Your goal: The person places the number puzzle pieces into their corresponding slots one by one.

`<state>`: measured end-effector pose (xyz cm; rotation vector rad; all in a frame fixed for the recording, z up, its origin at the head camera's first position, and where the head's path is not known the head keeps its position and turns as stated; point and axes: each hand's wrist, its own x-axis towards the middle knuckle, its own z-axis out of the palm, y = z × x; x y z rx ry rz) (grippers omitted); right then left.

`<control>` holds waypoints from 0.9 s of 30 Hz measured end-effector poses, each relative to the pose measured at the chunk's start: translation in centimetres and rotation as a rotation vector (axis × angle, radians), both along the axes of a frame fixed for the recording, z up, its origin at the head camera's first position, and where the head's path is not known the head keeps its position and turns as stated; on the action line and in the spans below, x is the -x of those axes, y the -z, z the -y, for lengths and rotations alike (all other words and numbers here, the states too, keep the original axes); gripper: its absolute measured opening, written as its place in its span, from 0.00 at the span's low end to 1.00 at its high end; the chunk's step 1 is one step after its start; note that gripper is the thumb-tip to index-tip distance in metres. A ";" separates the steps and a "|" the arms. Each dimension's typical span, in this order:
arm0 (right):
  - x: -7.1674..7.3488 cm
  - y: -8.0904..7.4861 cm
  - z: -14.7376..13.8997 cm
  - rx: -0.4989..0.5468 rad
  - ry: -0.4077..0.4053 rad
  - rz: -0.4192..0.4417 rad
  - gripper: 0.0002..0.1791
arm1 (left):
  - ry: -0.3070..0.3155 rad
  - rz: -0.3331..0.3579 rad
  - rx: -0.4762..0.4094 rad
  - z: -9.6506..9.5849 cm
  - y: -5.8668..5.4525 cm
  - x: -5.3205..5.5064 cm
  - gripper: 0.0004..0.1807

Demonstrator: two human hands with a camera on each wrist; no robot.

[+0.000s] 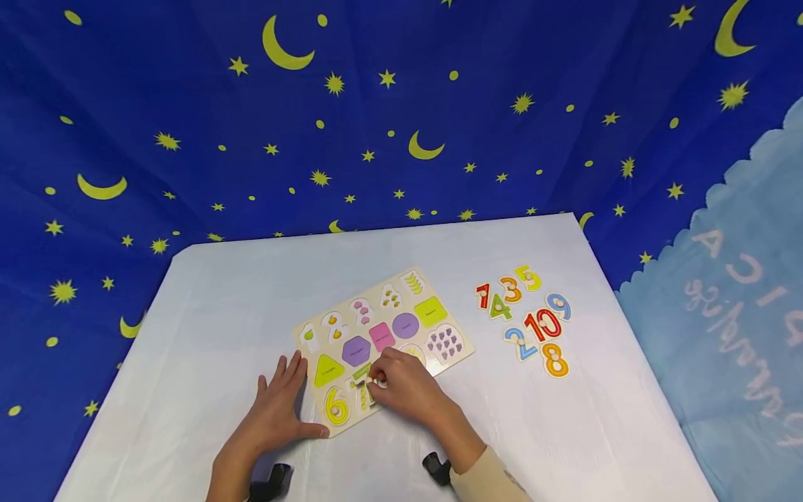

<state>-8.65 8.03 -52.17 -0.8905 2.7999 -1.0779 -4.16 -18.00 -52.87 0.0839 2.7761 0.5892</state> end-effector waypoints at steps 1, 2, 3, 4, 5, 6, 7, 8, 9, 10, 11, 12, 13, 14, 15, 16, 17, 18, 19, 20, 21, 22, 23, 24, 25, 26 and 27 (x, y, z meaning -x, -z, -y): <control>0.0 0.0 0.2 -0.010 -0.006 0.002 0.03 | 0.000 -0.003 -0.005 0.1 0.0 -0.1 0.77; -0.1 0.0 0.4 -0.020 -0.011 0.006 0.03 | 0.005 -0.008 -0.012 0.0 0.0 -0.1 0.77; -0.1 0.0 0.5 -0.029 -0.018 0.010 0.03 | 0.007 -0.008 -0.016 0.1 0.0 -0.1 0.77; -0.1 0.1 0.7 -0.039 -0.027 0.014 0.03 | 0.010 -0.007 -0.019 0.1 0.0 -0.1 0.77; -0.2 0.1 0.8 -0.046 -0.035 0.016 0.03 | 0.009 -0.003 -0.019 0.1 0.1 -0.1 0.77; -0.2 0.1 1.0 -0.049 -0.042 0.019 0.04 | 0.007 -0.002 -0.019 0.1 0.1 -0.2 0.77; -0.3 0.1 1.1 -0.053 -0.045 0.018 0.04 | 0.006 0.002 -0.011 0.2 0.1 -0.2 0.77; -0.3 0.1 1.2 -0.055 -0.046 0.021 0.04 | 0.006 0.003 -0.008 0.2 0.1 -0.1 0.78; -0.3 0.1 1.3 -0.058 -0.047 0.024 0.05 | 0.005 0.006 -0.003 0.2 0.2 -0.1 0.78; -0.3 0.2 1.4 -0.062 -0.049 0.027 0.05 | 0.004 0.004 -0.001 0.2 0.2 -0.1 0.78; -0.3 0.2 1.4 -0.067 -0.050 0.028 0.05 | 0.002 0.003 0.000 0.3 0.2 0.0 0.78; -0.3 0.2 1.5 -0.074 -0.051 0.031 0.05 | 0.002 -0.001 -0.003 0.3 0.2 0.0 0.78; -0.3 0.3 1.5 -0.083 -0.052 0.034 0.05 | 0.004 -0.002 -0.003 0.2 0.2 0.0 0.78; -0.3 0.4 1.5 -0.091 -0.056 0.037 0.05 | 0.007 -0.005 -0.007 0.2 0.2 0.1 0.78; -0.3 0.5 1.5 -0.099 -0.061 0.038 0.05 | 0.009 -0.009 -0.010 0.2 0.2 0.1 0.78; -0.3 0.6 1.6 -0.108 -0.063 0.034 0.05 | 0.010 -0.010 -0.010 0.2 0.2 0.1 0.78; -0.3 0.7 1.6 -0.118 -0.063 0.032 0.05 | 0.010 -0.012 -0.011 0.2 0.2 0.0 0.78; -0.3 0.7 1.6 -0.129 -0.060 0.031 0.05 | 0.012 -0.015 -0.011 0.2 0.2 0.0 0.78; -0.4 0.8 1.7 -0.138 -0.056 0.030 0.05 | 0.013 -0.017 -0.011 0.2 0.2 0.0 0.78; -0.4 0.7 1.7 -0.145 -0.051 0.029 0.05 | 0.013 -0.020 -0.012 0.2 0.2 -0.1 0.78; -0.4 0.7 1.8 -0.152 -0.045 0.028 0.05 | 0.012 -0.020 -0.012 0.2 0.2 -0.1 0.78; -0.4 0.7 1.9 -0.160 -0.039 0.028 0.05 | 0.011 -0.021 -0.010 0.2 0.3 -0.1 0.78; -0.4 0.7 1.9 -0.165 -0.033 0.030 0.05 | 0.011 -0.025 -0.012 0.2 0.3 -0.1 0.78; -0.4 0.6 1.9 -0.170 -0.028 0.031 0.05 | 0.011 -0.028 -0.012 0.3 0.3 -0.1 0.78; -0.4 0.6 2.0 -0.172 -0.024 0.031 0.05 | 0.011 -0.032 -0.014 0.2 0.3 -0.1 0.79; -0.4 0.6 2.0 -0.173 -0.022 0.031 0.04 | 0.011 -0.034 -0.016 0.2 0.3 0.0 0.79; -0.4 0.6 2.0 -0.176 -0.020 0.033 0.04 | 0.011 -0.034 -0.015 0.2 0.3 0.0 0.79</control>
